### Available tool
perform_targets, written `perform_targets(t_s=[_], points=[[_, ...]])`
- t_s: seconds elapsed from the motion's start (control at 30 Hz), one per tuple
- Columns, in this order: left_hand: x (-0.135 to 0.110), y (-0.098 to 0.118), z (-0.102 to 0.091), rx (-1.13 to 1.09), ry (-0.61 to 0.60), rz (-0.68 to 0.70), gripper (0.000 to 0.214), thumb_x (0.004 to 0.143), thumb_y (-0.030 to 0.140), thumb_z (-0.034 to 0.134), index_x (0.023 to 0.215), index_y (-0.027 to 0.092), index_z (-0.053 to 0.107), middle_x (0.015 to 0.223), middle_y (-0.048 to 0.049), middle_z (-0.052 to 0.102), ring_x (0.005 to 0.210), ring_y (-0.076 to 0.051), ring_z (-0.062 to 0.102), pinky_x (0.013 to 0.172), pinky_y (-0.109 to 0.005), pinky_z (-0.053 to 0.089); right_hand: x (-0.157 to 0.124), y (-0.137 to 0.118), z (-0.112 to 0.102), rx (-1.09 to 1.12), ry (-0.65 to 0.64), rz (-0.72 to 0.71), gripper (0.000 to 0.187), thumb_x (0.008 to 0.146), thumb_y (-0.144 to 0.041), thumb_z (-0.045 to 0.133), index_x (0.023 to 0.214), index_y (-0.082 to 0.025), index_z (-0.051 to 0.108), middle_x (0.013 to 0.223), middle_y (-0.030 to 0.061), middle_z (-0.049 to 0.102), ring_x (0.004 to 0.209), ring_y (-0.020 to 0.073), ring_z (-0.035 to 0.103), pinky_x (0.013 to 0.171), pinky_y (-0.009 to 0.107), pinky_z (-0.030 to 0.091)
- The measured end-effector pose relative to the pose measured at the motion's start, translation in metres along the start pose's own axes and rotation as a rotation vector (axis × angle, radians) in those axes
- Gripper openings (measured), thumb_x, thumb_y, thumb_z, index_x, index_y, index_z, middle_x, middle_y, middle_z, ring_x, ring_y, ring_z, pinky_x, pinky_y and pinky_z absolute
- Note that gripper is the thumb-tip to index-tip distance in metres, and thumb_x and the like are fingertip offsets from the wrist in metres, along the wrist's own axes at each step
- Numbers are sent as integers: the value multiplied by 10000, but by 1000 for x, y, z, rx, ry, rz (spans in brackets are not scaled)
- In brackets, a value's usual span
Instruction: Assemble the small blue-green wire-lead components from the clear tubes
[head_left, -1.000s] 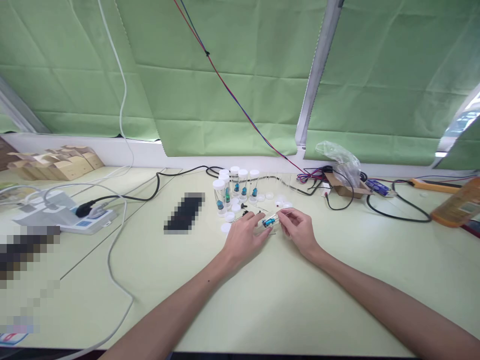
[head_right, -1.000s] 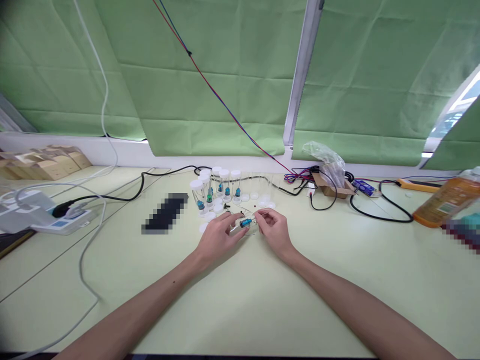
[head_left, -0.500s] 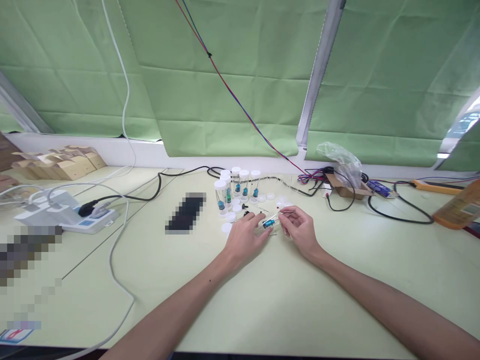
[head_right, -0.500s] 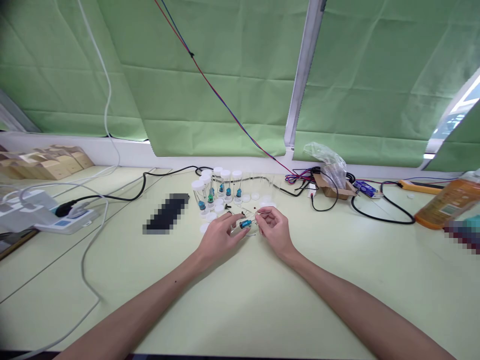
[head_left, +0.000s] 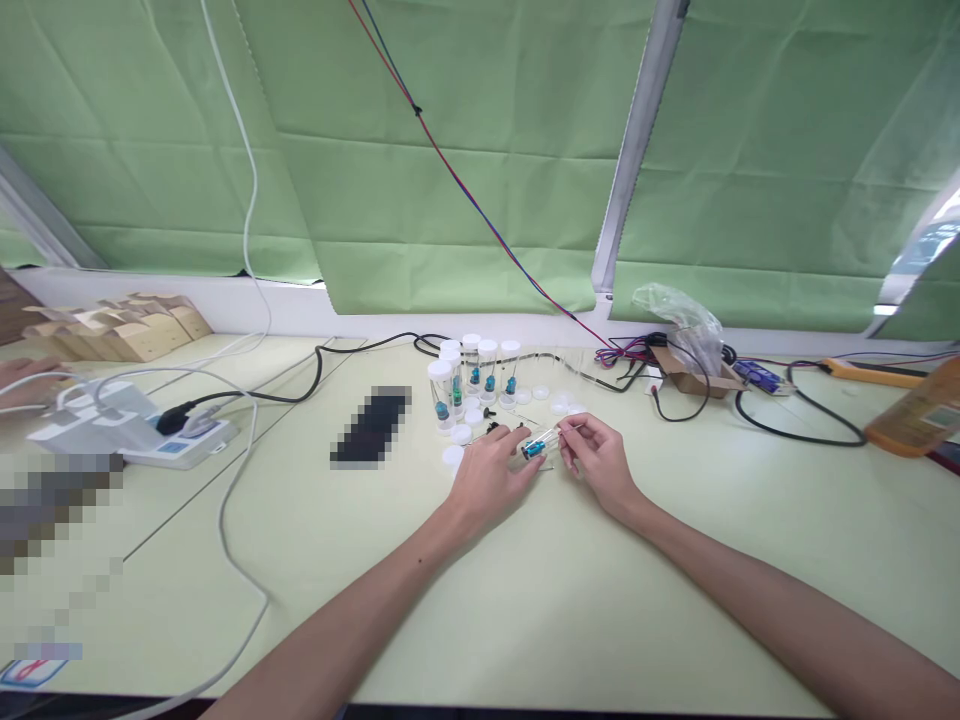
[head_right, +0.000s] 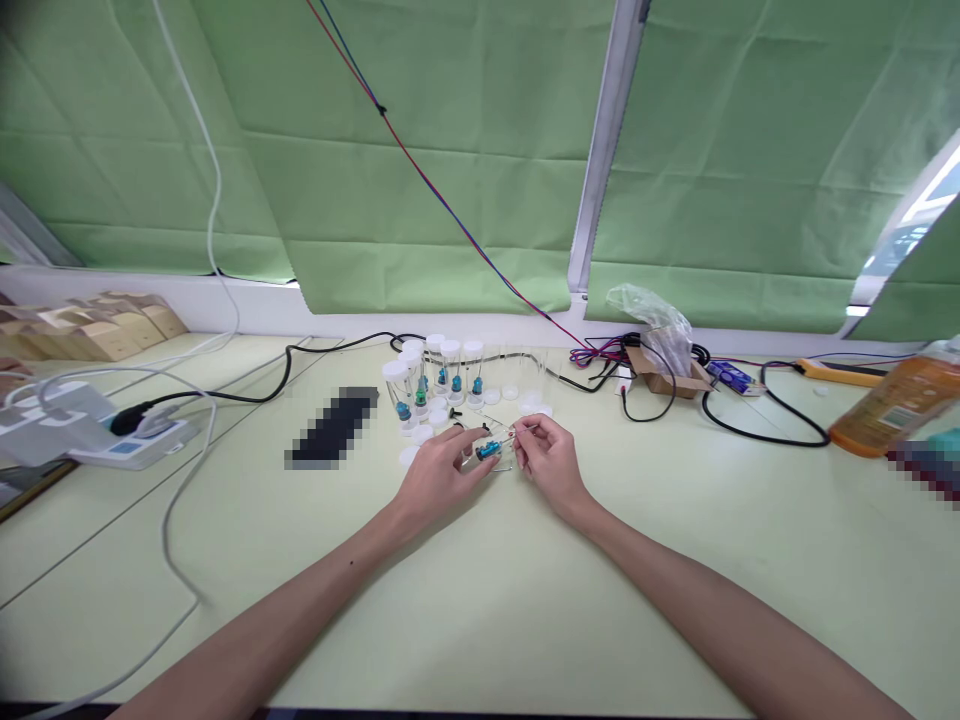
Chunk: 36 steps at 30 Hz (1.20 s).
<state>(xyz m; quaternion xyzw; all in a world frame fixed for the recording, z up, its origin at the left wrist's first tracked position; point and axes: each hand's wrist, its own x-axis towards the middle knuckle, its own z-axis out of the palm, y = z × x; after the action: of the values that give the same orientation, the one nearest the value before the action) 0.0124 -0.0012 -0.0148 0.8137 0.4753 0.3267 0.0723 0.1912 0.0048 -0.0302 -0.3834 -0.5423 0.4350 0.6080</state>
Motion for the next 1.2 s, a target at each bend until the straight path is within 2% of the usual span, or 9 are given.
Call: perform_targets(t_s=[0.13,0.27,0.43,0.8,0.97,1.1,1.2], points=[[-1,2,-1,-13,-25,-8,335,855,390,606,1139,219,655,862,-33,632,700,-160,582,628,-274,426,3,2,-2,65,24,72,215,800,-363,700,880,-188,604,613,-38,564,427,83,470,348,197,348],[-1,3,-2,-27,-23,-1,335,860,394,600,1143,222,652,884,-37,641,709,-161,588,633,-274,428,4,4,-3,126,-8,132,233,768,-349,720,892,-190,603,565,-56,551,385,79,440,325,194,323],[-1,2,-1,-52,-2,1,325,856,393,607,1127,221,662,860,-40,645,734,-170,596,643,-277,438,5,3,-4,245,-76,224,212,749,-324,715,860,-186,598,512,-65,531,347,76,413,322,195,278],[-1,1,1,-101,27,9,306,840,373,631,1097,212,670,845,-38,649,721,-165,591,630,-270,434,9,-5,-11,526,-186,483,89,666,-214,645,731,-195,587,531,-47,430,424,93,353,367,209,242],[0,0,2,-108,32,9,311,838,373,632,1096,202,669,800,-29,627,704,-159,575,625,-268,429,10,-6,-11,613,-190,497,67,688,-226,634,690,-167,602,561,-30,451,440,82,365,380,201,256],[0,0,2,-115,31,14,311,838,366,634,1096,196,668,812,-32,630,705,-157,577,632,-268,433,11,-2,-9,582,-176,503,208,772,-351,659,696,-168,595,531,-48,431,423,73,358,372,196,252],[-1,1,1,-104,26,17,306,840,369,633,1094,202,670,815,-35,634,715,-161,580,632,-270,434,10,2,-8,493,-162,469,261,776,-402,692,709,-176,579,490,-68,413,403,74,343,362,197,243]])
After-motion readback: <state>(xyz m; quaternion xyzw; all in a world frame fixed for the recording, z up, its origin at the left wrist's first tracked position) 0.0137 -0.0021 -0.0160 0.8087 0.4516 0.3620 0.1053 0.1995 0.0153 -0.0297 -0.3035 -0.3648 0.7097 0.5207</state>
